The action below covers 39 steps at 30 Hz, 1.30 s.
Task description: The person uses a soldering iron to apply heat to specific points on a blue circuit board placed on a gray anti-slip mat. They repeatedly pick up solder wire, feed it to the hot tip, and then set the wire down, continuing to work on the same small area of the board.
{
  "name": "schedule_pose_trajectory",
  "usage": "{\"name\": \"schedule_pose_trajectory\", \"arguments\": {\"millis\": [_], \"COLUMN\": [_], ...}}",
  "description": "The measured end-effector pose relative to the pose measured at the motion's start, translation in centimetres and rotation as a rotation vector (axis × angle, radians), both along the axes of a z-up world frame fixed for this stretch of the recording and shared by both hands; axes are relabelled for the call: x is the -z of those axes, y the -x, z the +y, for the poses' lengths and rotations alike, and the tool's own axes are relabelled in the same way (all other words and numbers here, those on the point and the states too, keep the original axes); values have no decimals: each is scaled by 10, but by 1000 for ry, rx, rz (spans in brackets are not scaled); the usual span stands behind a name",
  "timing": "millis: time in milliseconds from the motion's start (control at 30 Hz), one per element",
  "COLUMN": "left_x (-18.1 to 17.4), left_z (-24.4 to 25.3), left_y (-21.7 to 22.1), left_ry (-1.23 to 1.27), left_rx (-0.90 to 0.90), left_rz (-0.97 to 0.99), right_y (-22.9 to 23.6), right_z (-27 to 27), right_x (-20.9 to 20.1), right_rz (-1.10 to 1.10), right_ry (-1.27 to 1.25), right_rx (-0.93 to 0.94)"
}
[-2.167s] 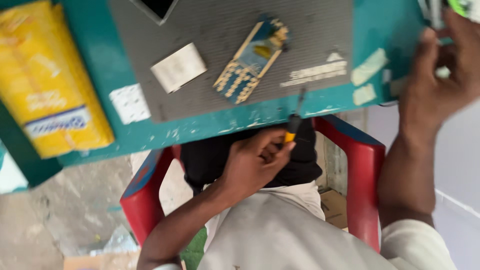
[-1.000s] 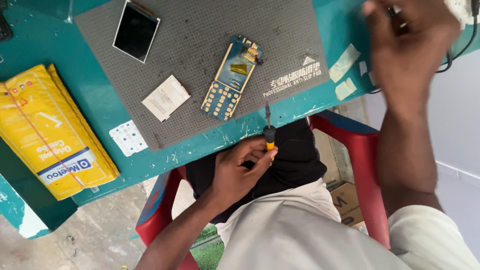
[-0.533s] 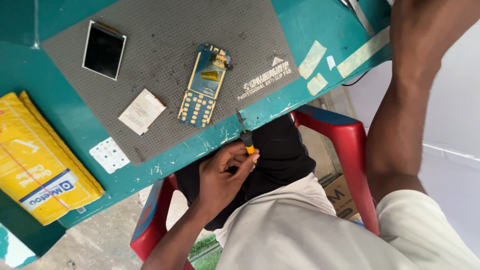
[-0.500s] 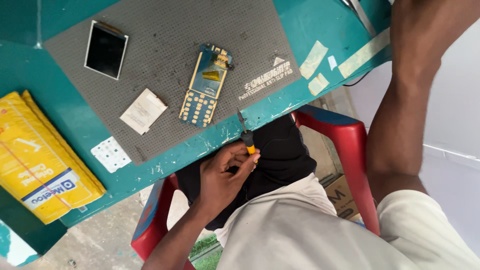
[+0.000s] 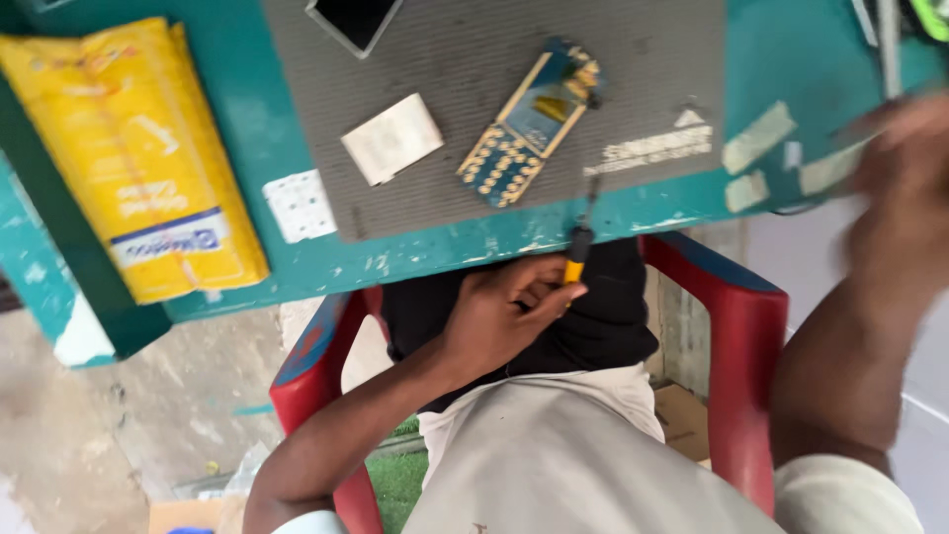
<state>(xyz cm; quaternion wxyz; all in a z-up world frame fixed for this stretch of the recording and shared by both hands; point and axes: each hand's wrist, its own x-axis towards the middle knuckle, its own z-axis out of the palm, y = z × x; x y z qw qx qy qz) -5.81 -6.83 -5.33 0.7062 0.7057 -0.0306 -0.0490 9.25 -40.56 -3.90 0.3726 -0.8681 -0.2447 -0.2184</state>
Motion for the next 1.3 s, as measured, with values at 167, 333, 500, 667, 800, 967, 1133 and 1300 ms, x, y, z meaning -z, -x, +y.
{"name": "schedule_pose_trajectory", "arguments": {"millis": [167,333,500,667,800,967,1133,1300], "left_x": [1,-3,-4,-3,-3,-3,-3,-4], "left_z": [-1,2,3,3,1,3,3,3], "left_y": [0,-1,-2,-2,-2,-2,-1,-2], "left_ry": [-56,-69,-85,-85,-58,-82,-72,-86], "left_rx": [-18,21,31,37,30,36,62,59], "left_rz": [-31,-36,-53,-40,-20,-26,-16,-24], "right_y": [41,35,39,38,36,39,40,35], "right_z": [88,117,125,126,128,128,122,126], "right_x": [-26,-30,-37,-36,-34,-31,-23,-31], "right_rz": [286,216,173,148,108,143,130,17], "right_ry": [-281,-268,-159,-110,-105,-77,-179,-1], "right_rx": [-192,-274,-253,-223,-269,-103,-195,-264]}}
